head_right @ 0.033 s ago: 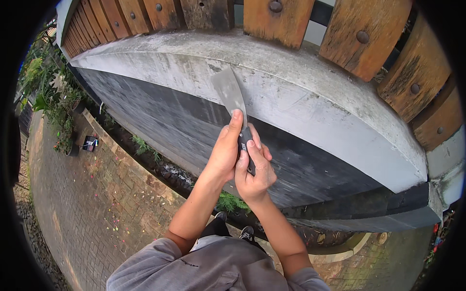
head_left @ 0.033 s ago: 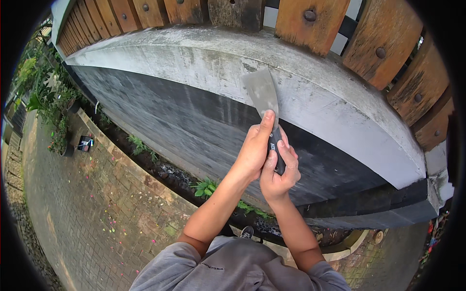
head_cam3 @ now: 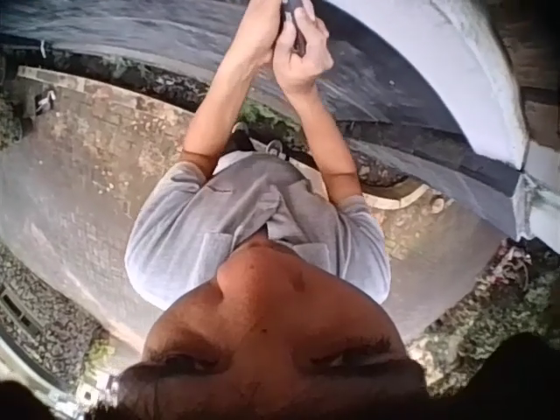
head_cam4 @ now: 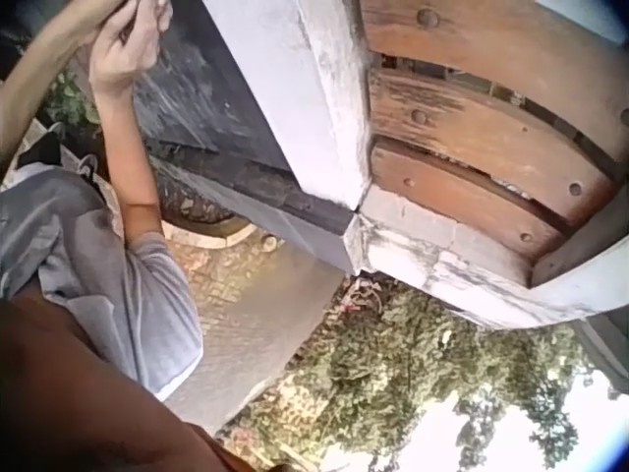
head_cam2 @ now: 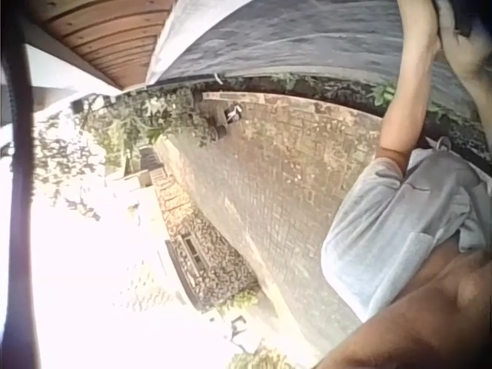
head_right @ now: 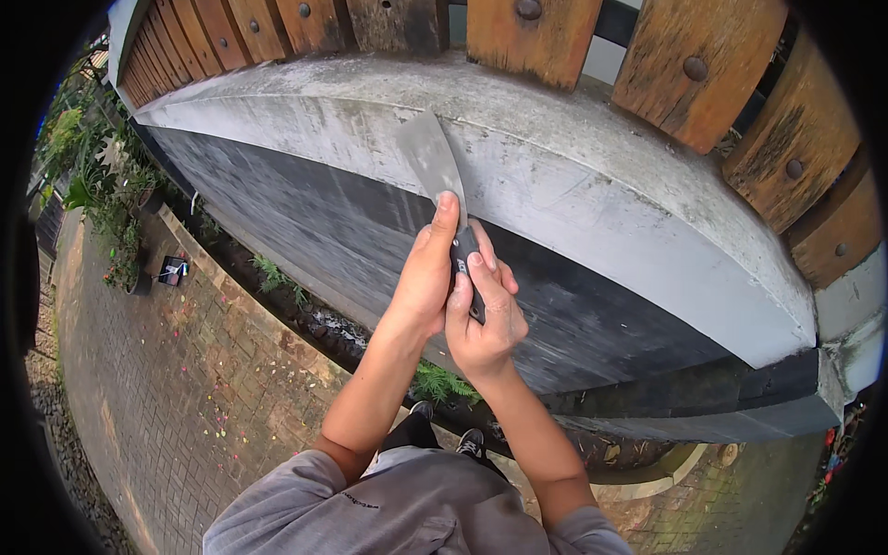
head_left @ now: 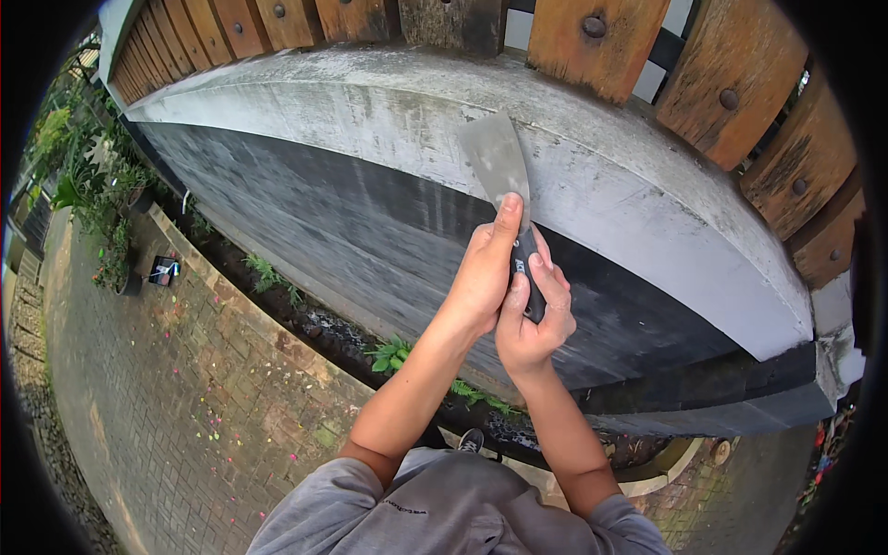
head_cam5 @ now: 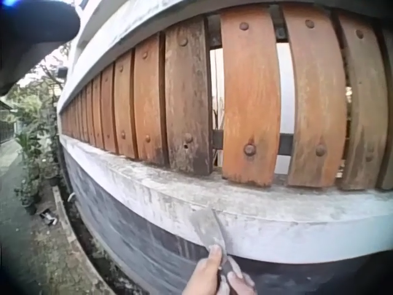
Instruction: The person is using a putty knife to scrape off dirt or old paint from the top edge of a concrete wall.
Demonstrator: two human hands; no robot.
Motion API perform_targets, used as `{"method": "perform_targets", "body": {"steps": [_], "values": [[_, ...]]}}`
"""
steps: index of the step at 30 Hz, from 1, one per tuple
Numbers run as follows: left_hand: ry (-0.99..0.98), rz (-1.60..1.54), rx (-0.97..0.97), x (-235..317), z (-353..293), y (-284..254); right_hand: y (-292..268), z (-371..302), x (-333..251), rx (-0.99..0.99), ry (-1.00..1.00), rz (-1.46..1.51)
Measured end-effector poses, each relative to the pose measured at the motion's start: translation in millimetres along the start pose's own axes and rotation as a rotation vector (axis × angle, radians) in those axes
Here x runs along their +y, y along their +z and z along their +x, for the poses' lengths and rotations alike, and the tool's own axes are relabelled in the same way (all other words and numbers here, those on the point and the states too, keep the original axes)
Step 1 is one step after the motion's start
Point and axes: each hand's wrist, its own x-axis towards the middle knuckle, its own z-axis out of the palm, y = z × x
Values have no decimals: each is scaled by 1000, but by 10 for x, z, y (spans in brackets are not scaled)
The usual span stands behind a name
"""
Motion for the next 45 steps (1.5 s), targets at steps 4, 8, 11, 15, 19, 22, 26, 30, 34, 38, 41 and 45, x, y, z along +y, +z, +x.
{"method": "perform_targets", "body": {"steps": [4,8,11,15,19,22,26,30,34,38,41,45], "values": [[10,69,9,-99,-21,-156,53,-90,-36,-17,17,76],[-45,136,18,-180,-75,-238,119,-281,40,17,12,141],[-6,251,61,52,-91,-265,296,-249,-33,58,32,183],[-42,356,42,112,-110,-452,356,-386,-109,-152,348,551],[90,292,-88,-102,-69,-672,416,-397,-127,-174,407,549],[-12,309,-125,-103,6,-727,435,-380,-37,-87,395,282],[78,364,-180,6,49,-648,589,-341,-93,-17,463,195],[29,421,-177,290,9,-598,678,-160,-323,15,455,145],[4,418,-178,288,-28,-602,707,-214,-341,68,460,109],[41,423,-182,155,67,-760,822,-410,-225,86,424,63],[92,417,-200,302,142,-654,815,-432,-243,96,453,68],[79,443,-197,160,34,-768,856,-451,-248,108,483,109]]}}
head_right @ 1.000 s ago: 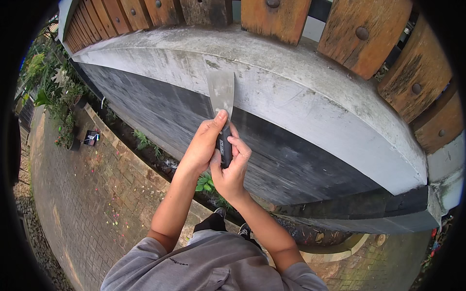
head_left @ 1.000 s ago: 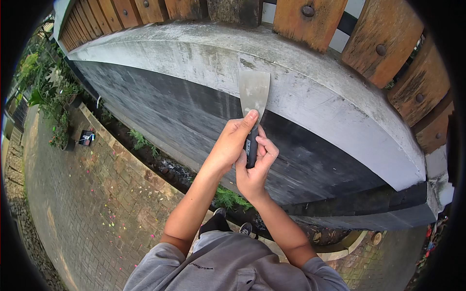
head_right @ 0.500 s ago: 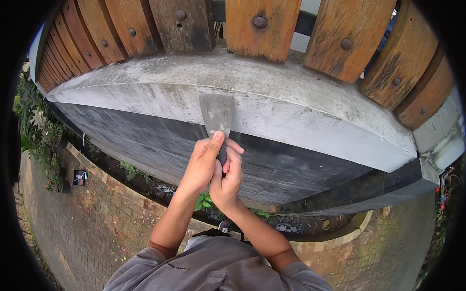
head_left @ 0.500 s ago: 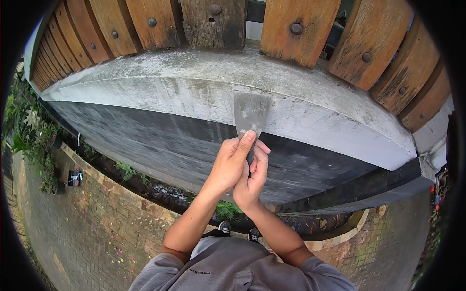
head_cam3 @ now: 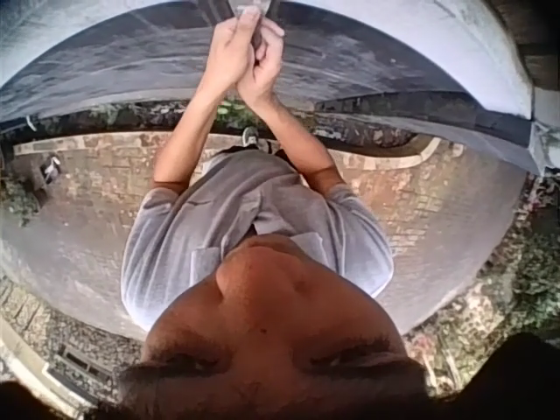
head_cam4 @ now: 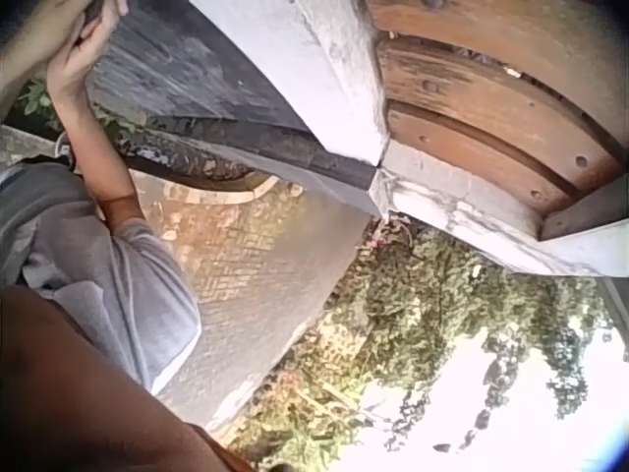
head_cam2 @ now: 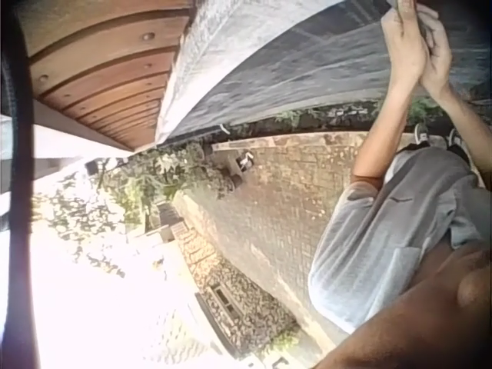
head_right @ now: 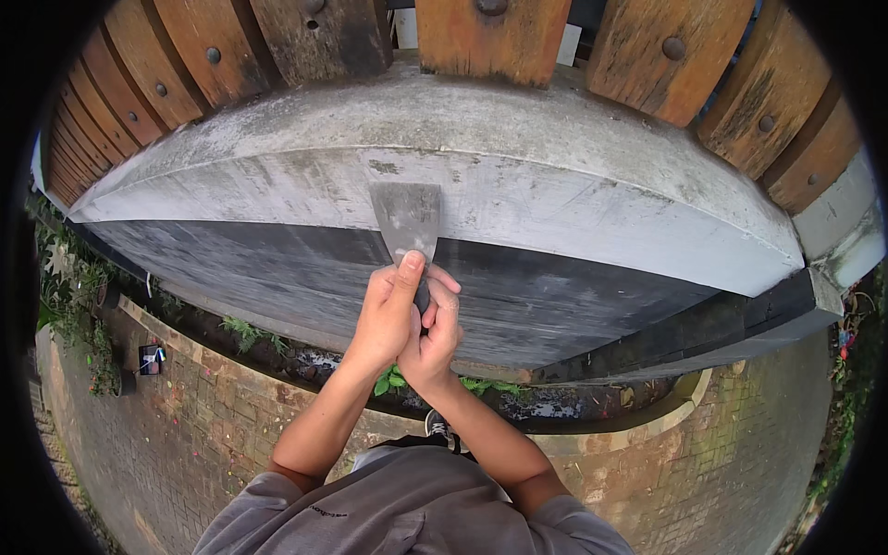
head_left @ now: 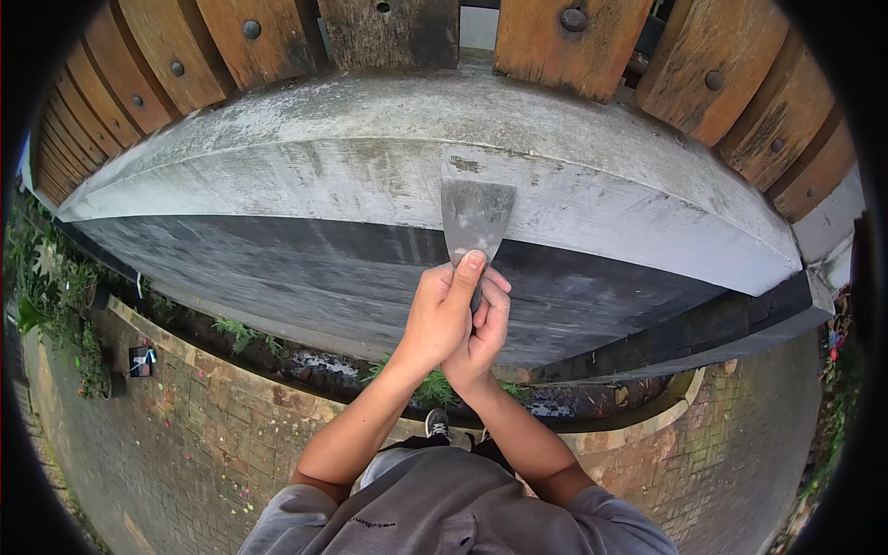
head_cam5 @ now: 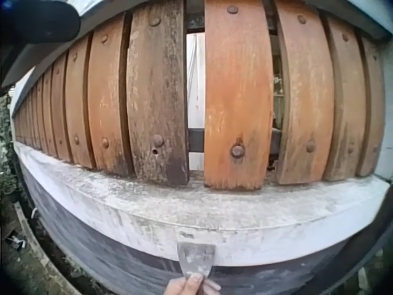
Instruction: The person is using a putty knife to scrape off dirt or old paint from the top edge of a concrete wall.
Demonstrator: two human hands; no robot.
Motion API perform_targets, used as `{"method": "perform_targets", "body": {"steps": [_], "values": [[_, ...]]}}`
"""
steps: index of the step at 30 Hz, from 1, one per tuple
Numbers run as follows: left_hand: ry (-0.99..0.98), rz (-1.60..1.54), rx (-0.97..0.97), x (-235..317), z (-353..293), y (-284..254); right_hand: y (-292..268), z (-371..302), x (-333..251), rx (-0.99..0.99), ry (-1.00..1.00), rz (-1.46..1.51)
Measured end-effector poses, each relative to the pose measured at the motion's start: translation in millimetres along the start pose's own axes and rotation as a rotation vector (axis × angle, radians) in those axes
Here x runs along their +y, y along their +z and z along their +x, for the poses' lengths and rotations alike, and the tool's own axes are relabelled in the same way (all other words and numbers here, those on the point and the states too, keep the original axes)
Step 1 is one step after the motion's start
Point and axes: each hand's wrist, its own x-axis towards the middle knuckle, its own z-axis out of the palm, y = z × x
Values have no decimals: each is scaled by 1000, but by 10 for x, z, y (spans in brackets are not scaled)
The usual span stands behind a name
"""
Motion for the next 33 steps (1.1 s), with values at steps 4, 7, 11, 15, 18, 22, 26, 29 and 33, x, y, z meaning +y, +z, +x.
{"method": "perform_targets", "body": {"steps": [4,7,11,15,18,22,26,29,33], "values": [[-146,31,22,-3,-38,1,1,0,-10,10,30,-24],[-154,-36,32,71,21,44,-21,82,-86,-3,56,-37],[-115,-57,24,185,-4,39,12,98,-166,2,14,-10],[-144,-5,-10,39,37,-2,30,48,-58,-18,30,-45],[-131,-36,49,104,75,9,49,111,-87,-24,71,-44],[-128,1,42,28,44,17,25,80,-97,-8,0,-75],[-128,-19,33,195,40,46,12,142,-143,16,-33,-64],[-96,-34,2,81,8,52,52,106,-170,14,-1,0],[-145,-95,25,133,49,49,55,159,-137,38,-60,-83]]}}
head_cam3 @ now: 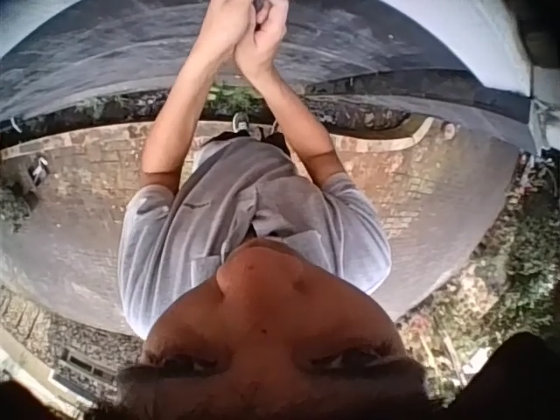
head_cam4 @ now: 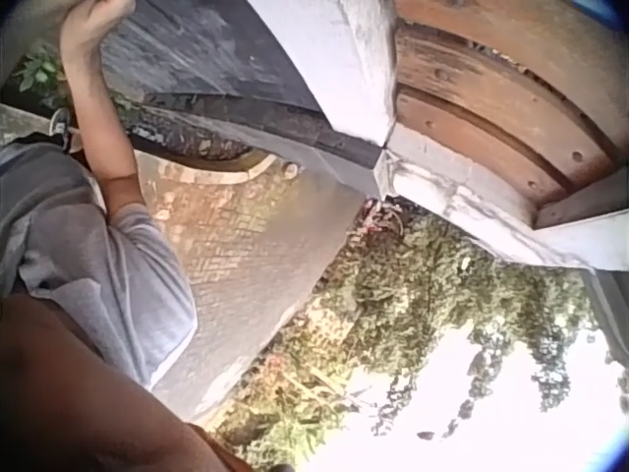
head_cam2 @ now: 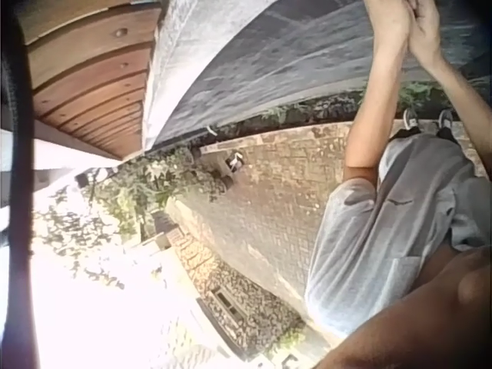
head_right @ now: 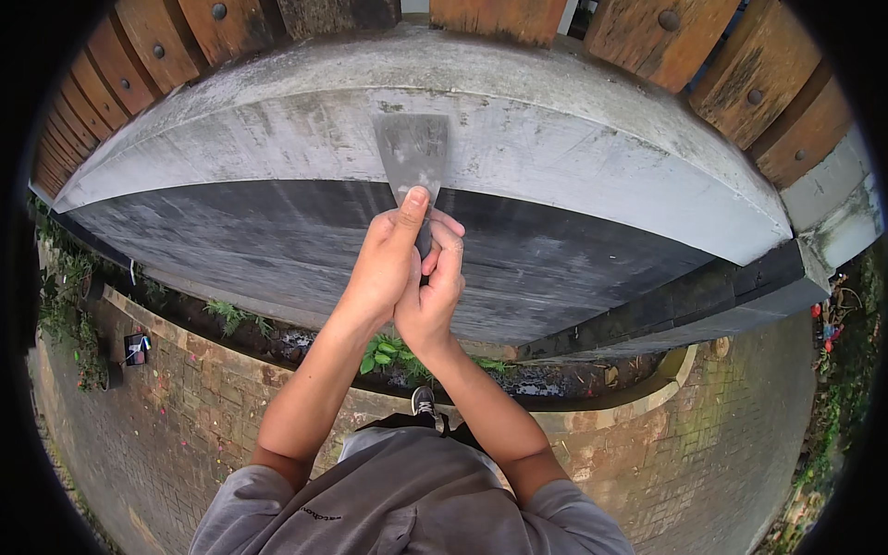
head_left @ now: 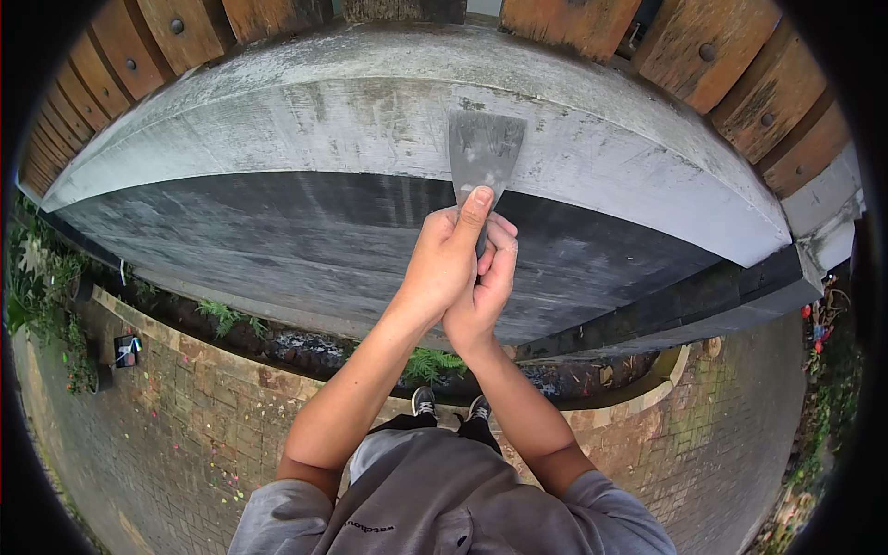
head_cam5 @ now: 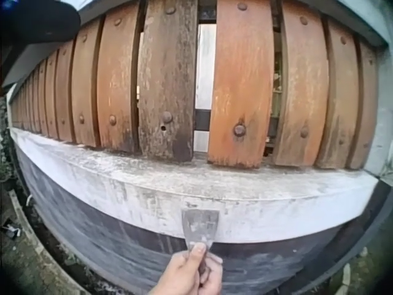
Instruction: The person is using a putty knife to scrape off dirt or old paint from the top edge of a concrete wall.
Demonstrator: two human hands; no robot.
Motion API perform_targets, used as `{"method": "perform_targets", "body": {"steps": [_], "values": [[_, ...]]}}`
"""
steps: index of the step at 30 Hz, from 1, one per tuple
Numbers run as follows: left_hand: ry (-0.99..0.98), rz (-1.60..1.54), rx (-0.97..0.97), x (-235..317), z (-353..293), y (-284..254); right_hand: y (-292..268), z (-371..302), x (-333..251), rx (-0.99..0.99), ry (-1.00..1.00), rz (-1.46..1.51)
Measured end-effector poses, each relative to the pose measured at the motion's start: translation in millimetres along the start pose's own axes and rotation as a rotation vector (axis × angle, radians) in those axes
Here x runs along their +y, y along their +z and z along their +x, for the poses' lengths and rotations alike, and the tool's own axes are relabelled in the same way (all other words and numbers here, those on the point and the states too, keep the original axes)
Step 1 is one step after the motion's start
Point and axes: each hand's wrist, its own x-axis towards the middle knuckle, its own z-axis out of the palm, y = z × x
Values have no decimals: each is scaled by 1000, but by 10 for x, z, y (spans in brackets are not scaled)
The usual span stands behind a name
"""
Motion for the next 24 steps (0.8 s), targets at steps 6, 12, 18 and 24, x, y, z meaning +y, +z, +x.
{"method": "perform_targets", "body": {"steps": [6,12,18,24], "values": [[-9,46,-47,-6,6,-57,-25,-29,11,-26,10,-21],[56,33,-53,27,5,-15,-23,7,-35,-77,62,32],[48,38,-42,93,-17,16,-61,22,-26,-61,42,-16],[27,74,-46,-69,32,-53,-52,-70,67,-39,2,-27]]}}
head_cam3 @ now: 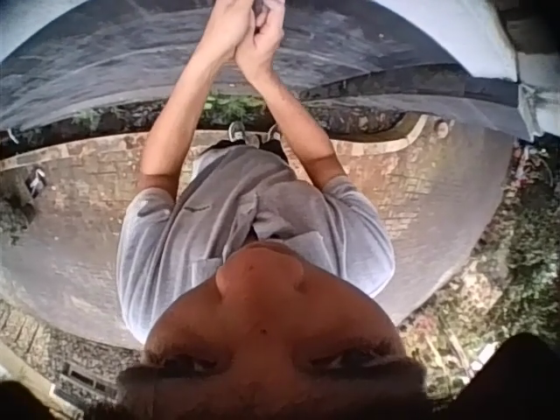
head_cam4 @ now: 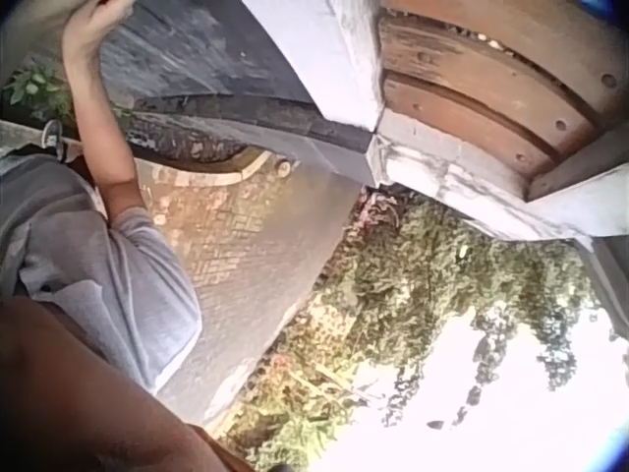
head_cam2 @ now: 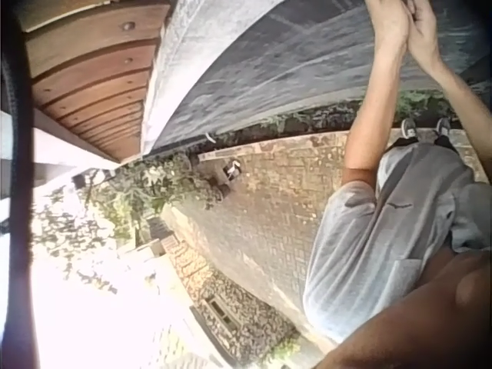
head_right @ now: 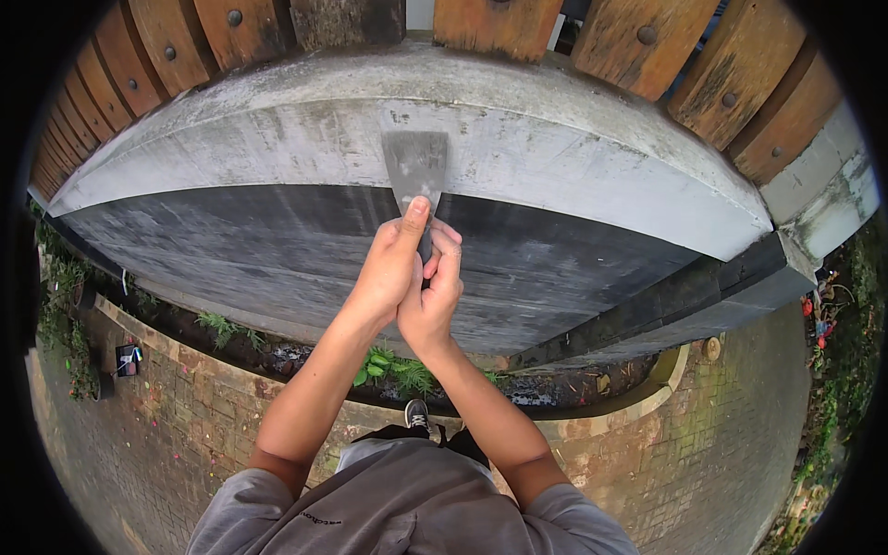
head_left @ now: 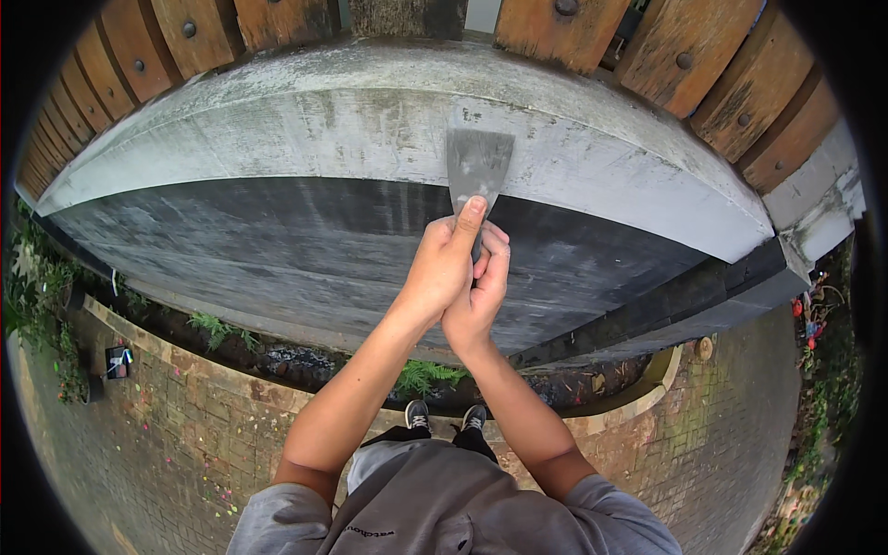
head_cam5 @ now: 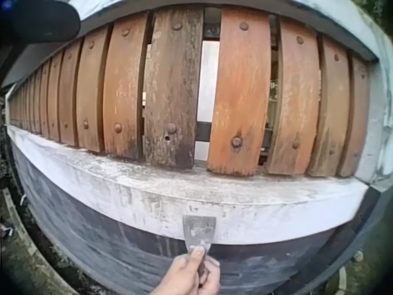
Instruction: The person is using a putty knife to scrape off dirt or old paint from the top edge of a concrete wall.
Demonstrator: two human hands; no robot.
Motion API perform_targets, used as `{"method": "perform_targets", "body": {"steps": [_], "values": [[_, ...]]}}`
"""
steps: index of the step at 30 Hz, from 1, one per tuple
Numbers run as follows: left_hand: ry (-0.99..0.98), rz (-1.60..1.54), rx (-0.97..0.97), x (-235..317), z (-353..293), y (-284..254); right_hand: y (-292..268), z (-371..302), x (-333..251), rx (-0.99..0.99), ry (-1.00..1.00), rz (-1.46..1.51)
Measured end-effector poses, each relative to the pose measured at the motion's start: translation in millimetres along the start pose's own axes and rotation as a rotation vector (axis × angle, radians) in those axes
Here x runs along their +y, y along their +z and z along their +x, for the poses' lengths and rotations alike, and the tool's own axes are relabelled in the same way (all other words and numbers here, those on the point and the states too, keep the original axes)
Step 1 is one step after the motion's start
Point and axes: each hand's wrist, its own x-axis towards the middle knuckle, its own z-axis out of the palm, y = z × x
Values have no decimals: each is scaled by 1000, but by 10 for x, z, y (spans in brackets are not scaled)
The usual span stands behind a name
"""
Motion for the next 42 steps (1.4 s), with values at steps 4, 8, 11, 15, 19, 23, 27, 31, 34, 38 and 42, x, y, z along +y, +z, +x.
{"method": "perform_targets", "body": {"steps": [4,8,11,15,19,23,27,31,34,38,42], "values": [[23,-51,-27,48,-56,53,-13,85,-104,33,-57,-13],[14,6,-26,87,4,-26,61,129,-70,15,-60,33],[61,-73,-39,337,-11,32,20,300,-291,20,-90,2],[5,-93,-49,-128,-89,39,-119,-8,-24,-5,-67,-48],[-94,-194,-105,-106,-284,107,-454,-45,-213,-180,138,52],[-80,-304,-249,-135,-364,263,-937,81,-325,-408,401,210],[181,-136,-365,-206,-376,543,-1612,619,-743,-382,191,-158],[-57,-88,-678,-216,-429,452,-1827,1241,-1351,-494,-76,-584],[-29,-80,-676,-295,-435,491,-1748,1457,-1410,-521,-149,-702],[-111,-47,-660,-556,-433,392,-1534,1534,-1411,-551,-269,-677],[-288,-76,-570,-1160,-549,107,-1515,1599,-1414,-616,-353,-648]]}}
